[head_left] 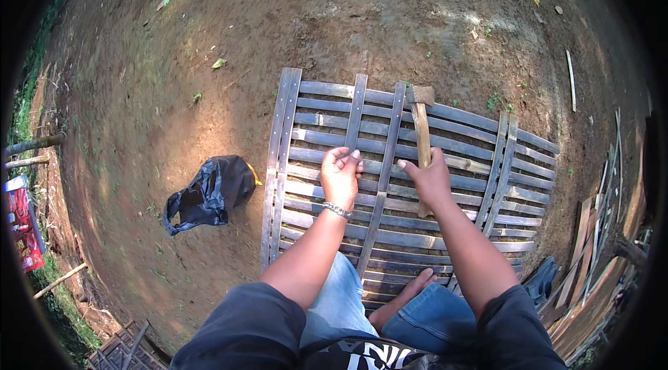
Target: The person sits on the ground and uses a hammer to drive nails into a wooden slat structure. They repeatedly pick up nails from a black plastic bag and secure them into the wooden frame.
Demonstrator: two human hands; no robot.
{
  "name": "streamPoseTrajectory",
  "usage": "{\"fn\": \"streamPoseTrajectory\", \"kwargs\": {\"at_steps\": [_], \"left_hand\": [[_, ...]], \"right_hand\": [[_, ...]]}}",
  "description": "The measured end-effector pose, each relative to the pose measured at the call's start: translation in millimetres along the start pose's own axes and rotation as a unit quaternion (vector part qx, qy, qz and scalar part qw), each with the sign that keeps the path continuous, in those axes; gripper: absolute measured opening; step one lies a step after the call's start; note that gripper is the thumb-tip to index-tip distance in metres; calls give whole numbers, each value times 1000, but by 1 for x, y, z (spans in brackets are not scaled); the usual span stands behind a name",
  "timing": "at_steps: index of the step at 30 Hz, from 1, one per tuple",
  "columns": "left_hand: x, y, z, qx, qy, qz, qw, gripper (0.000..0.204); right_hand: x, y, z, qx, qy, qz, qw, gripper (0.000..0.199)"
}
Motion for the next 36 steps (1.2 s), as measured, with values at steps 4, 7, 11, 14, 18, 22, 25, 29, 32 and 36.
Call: {"fn": "streamPoseTrajectory", "kwargs": {"at_steps": [4,7,11,14,18,22,25,29,32,36], "left_hand": [[21,-43,28,3,-62,-119,991,18],[31,-67,38,-16,-95,-153,984,21],[35,-81,37,-33,-108,-180,977,21],[40,-86,34,-23,-116,-198,973,19],[37,-86,33,74,-31,-254,964,17],[-16,-51,19,186,214,2,959,23],[-77,-65,60,318,348,303,828,25],[-63,-67,62,337,406,217,821,16],[-56,-71,64,343,413,210,817,12],[-41,-61,48,272,337,165,886,12]], "right_hand": [[-23,-33,25,36,152,-14,988,45],[-13,-57,34,44,222,-16,974,36],[-13,-64,36,41,202,0,978,34],[-8,-66,34,24,124,-26,992,33],[1,-64,21,25,33,-60,997,33],[11,-54,19,98,24,-49,994,34],[8,-44,16,137,6,-49,989,38],[9,-49,20,159,-20,-48,986,39],[-1,-52,19,165,10,-42,985,39],[-3,-52,12,147,36,-39,988,41]]}}
Point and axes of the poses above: each hand's wrist, its own y-axis towards the middle knuckle, its own z-axis out of the palm, x = y × z, the point moved 10 cm from there along y, towards the middle knuckle, and after that the axes turned 10 degrees about z, right-handed, at the moved point
